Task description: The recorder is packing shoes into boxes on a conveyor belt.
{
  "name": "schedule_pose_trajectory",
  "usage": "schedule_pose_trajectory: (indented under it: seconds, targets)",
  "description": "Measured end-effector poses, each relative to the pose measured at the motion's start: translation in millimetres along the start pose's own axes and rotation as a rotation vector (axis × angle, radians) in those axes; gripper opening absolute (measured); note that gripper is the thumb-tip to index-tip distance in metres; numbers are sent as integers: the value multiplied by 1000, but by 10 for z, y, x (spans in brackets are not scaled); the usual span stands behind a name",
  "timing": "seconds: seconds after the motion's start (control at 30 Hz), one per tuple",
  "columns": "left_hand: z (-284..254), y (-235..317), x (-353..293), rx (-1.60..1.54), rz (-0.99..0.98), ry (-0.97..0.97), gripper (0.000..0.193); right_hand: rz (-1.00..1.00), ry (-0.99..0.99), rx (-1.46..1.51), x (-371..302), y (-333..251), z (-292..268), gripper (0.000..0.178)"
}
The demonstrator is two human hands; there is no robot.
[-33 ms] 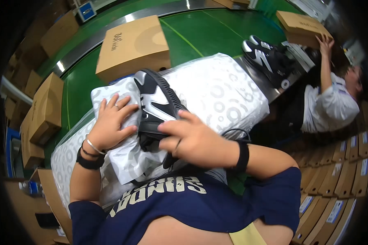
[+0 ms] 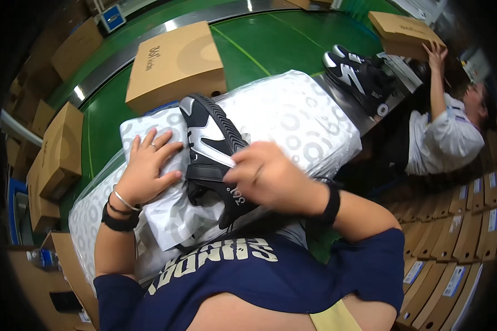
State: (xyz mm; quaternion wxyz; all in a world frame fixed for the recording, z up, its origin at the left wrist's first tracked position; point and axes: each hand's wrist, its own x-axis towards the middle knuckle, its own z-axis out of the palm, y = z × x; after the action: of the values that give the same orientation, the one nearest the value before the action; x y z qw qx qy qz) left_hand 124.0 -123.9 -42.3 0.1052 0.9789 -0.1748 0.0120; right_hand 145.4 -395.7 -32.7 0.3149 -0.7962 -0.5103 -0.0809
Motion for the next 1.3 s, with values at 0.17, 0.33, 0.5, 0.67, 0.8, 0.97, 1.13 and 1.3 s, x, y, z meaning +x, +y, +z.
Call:
schedule_pose_trajectory:
  seconds: [0.17, 0.33, 0.5, 0.67, 0.8, 0.97, 1.13, 1.3]
  targets:
    - [30, 51, 16, -38, 9, 11, 49, 761, 128, -210, -863, 1156, -153, 16]
    - [39, 75, 3, -76, -3, 15, 49, 627, 291, -639, -1125, 1401, -43, 17]
    - [61, 32, -13, -96, -1, 61, 50, 985, 203, -625, -846, 1281, -53, 16]
    - [50, 53, 27, -133, -3, 91, 50, 829, 238, -638, -847, 1389, -129, 14]
    - [14, 60, 59, -99, 21, 52, 51, 485, 143, -764, -342, 994, -376, 11]
    - [-424, 241, 19, -1126, -230, 200, 75, -449, 63, -852, 294, -434, -371, 14]
    - [-631, 204, 124, -1941, -304, 225, 46, -882, 492, -71, 460, -450, -527, 17]
    - [-308, -89, 242, -1171, -491, 339, 55, -73, 548, 213, 1011, 429, -820, 26]
